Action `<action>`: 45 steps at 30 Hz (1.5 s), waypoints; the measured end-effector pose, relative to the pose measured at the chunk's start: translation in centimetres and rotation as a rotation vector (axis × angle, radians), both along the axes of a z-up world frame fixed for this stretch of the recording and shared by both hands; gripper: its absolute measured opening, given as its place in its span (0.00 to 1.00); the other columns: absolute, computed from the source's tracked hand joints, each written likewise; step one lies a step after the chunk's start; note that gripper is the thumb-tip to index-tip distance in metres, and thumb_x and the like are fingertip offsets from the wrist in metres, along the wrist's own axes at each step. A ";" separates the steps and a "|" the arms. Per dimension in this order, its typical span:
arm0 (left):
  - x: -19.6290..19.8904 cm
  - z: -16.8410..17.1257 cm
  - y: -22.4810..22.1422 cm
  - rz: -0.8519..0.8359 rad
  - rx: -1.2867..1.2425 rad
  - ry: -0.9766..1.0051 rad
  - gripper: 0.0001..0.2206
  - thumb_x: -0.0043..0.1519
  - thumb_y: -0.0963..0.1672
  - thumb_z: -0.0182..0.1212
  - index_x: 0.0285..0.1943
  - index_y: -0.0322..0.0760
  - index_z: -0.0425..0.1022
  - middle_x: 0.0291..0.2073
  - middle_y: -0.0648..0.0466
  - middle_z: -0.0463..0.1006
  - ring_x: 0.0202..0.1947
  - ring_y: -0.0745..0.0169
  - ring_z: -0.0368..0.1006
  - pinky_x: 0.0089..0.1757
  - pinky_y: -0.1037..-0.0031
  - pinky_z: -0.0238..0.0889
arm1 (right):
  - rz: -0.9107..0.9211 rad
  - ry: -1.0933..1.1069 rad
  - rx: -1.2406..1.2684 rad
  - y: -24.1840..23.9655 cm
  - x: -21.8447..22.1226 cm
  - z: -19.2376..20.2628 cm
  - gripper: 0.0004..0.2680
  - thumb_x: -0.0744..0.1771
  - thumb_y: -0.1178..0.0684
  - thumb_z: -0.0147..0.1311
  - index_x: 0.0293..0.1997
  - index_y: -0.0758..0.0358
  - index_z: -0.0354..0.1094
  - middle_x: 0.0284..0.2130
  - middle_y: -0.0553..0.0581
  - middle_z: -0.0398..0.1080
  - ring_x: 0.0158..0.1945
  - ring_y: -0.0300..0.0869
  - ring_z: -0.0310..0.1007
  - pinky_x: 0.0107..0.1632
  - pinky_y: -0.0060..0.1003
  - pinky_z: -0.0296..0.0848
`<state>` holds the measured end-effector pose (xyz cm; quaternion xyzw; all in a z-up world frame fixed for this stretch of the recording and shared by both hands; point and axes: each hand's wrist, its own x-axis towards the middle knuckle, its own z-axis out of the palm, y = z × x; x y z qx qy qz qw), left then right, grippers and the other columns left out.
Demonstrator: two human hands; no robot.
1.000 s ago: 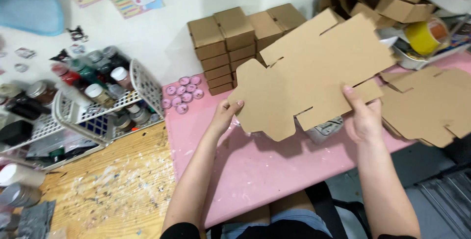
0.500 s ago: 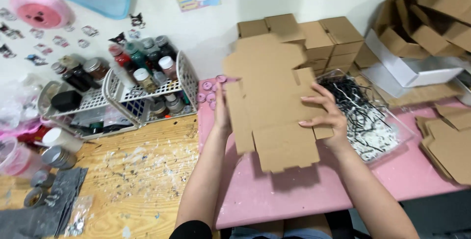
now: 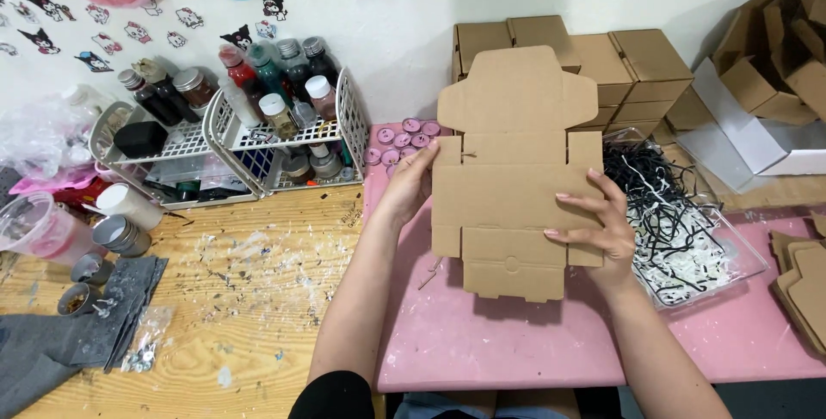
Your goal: Assembling small cardboard boxes and filling them with shredded paper filler and packaged candles.
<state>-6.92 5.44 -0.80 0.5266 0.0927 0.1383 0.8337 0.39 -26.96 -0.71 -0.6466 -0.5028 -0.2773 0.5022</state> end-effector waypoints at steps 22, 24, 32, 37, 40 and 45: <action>-0.9 0.9 -0.2 0.098 0.667 -0.186 0.08 0.61 0.37 0.63 0.49 0.32 0.80 0.39 0.56 0.85 0.39 0.75 0.78 0.40 0.80 0.71 | 0.040 0.094 0.074 -0.1 -0.4 -0.1 0.02 0.61 0.52 0.64 0.32 0.47 0.78 0.50 0.52 0.75 0.73 0.55 0.62 0.75 0.55 0.62; -1.7 2.0 -0.8 0.322 0.914 0.006 0.07 0.59 0.39 0.66 0.45 0.32 0.81 0.33 0.52 0.86 0.34 0.69 0.81 0.39 0.78 0.74 | 0.054 0.164 0.133 -0.1 -0.2 -0.8 0.03 0.64 0.53 0.63 0.30 0.48 0.77 0.51 0.51 0.75 0.74 0.53 0.62 0.77 0.55 0.63; -4.5 0.4 1.3 -0.012 1.346 0.494 0.11 0.52 0.42 0.68 0.43 0.50 0.86 0.37 0.57 0.86 0.36 0.64 0.83 0.41 0.71 0.74 | 0.081 0.249 0.353 -1.1 1.4 -0.9 0.07 0.67 0.56 0.61 0.28 0.54 0.73 0.53 0.53 0.74 0.72 0.52 0.63 0.76 0.52 0.63; -4.5 0.7 -0.8 0.012 1.613 0.429 0.06 0.53 0.47 0.72 0.38 0.49 0.87 0.35 0.51 0.85 0.37 0.52 0.80 0.41 0.63 0.71 | 0.081 0.273 0.385 -1.2 1.4 -0.4 0.07 0.67 0.58 0.61 0.29 0.57 0.71 0.52 0.55 0.73 0.72 0.52 0.64 0.74 0.52 0.65; -4.5 0.1 -2.1 0.026 1.738 0.397 0.04 0.51 0.46 0.69 0.34 0.51 0.86 0.31 0.55 0.84 0.34 0.53 0.80 0.36 0.63 0.71 | 0.082 0.245 0.371 -1.1 1.2 -0.5 0.06 0.67 0.59 0.62 0.29 0.58 0.71 0.52 0.55 0.73 0.72 0.53 0.64 0.74 0.52 0.66; -4.1 -3.1 -4.8 0.027 2.077 0.585 0.12 0.54 0.47 0.67 0.44 0.43 0.83 0.41 0.51 0.80 0.48 0.52 0.76 0.44 0.57 0.69 | 0.098 0.262 0.375 -1.1 1.0 -0.5 0.04 0.65 0.59 0.64 0.31 0.56 0.73 0.52 0.54 0.73 0.70 0.52 0.66 0.74 0.51 0.66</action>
